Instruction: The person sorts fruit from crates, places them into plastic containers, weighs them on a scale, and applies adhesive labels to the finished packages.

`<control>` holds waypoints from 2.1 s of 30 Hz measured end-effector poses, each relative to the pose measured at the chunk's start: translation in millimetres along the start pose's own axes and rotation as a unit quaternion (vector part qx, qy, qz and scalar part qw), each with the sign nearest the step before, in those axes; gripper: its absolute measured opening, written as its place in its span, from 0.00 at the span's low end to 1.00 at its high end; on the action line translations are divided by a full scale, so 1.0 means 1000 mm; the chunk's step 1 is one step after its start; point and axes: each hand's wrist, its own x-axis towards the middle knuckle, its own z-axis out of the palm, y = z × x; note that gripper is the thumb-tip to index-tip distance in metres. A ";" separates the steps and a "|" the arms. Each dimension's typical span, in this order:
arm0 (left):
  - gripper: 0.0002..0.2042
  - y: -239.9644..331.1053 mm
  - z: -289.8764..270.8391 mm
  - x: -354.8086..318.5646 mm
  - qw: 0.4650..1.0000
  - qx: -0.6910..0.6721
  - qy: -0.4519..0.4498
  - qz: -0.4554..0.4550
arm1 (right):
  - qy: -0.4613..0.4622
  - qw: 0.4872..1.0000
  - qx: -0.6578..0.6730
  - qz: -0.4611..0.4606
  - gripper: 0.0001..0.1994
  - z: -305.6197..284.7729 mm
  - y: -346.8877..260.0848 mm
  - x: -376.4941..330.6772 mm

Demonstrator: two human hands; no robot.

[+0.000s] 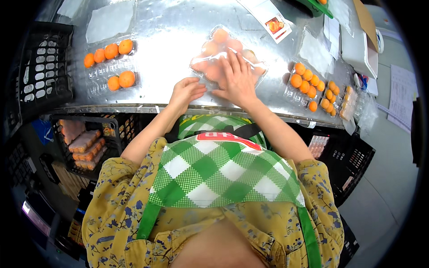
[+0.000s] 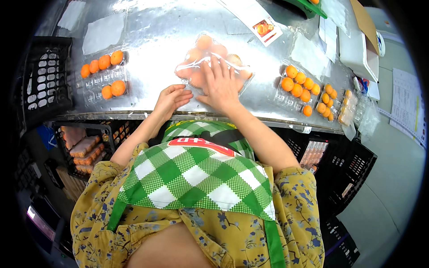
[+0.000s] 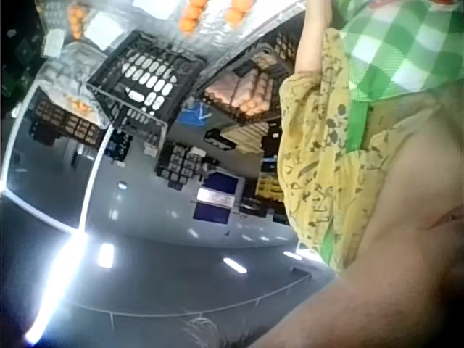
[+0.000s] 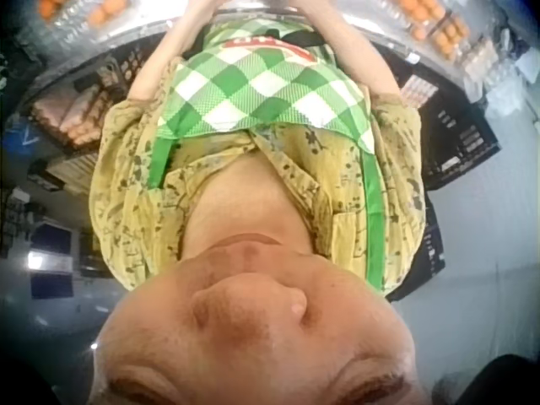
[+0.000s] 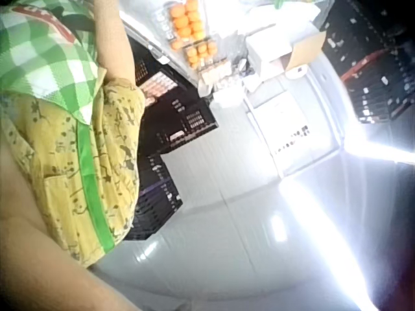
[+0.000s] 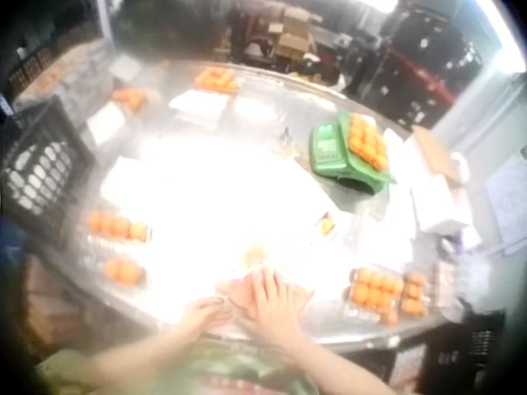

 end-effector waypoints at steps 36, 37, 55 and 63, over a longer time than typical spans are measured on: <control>0.10 -0.021 0.038 0.016 0.991 -0.084 -0.049 0.092 | -0.046 0.973 -0.228 -0.012 0.39 0.005 -0.009 0.000; 0.10 -0.024 0.036 0.017 0.991 -0.080 -0.057 0.093 | -0.045 0.973 -0.227 -0.014 0.38 0.004 -0.010 -0.001; 0.08 -0.008 0.052 0.005 0.984 -0.111 -0.049 0.127 | -0.017 0.955 -0.272 -0.117 0.33 -0.005 -0.007 0.010; 0.07 -0.011 0.053 0.009 0.987 -0.088 -0.030 0.128 | -0.107 0.973 -0.203 -0.033 0.33 -0.026 -0.023 0.018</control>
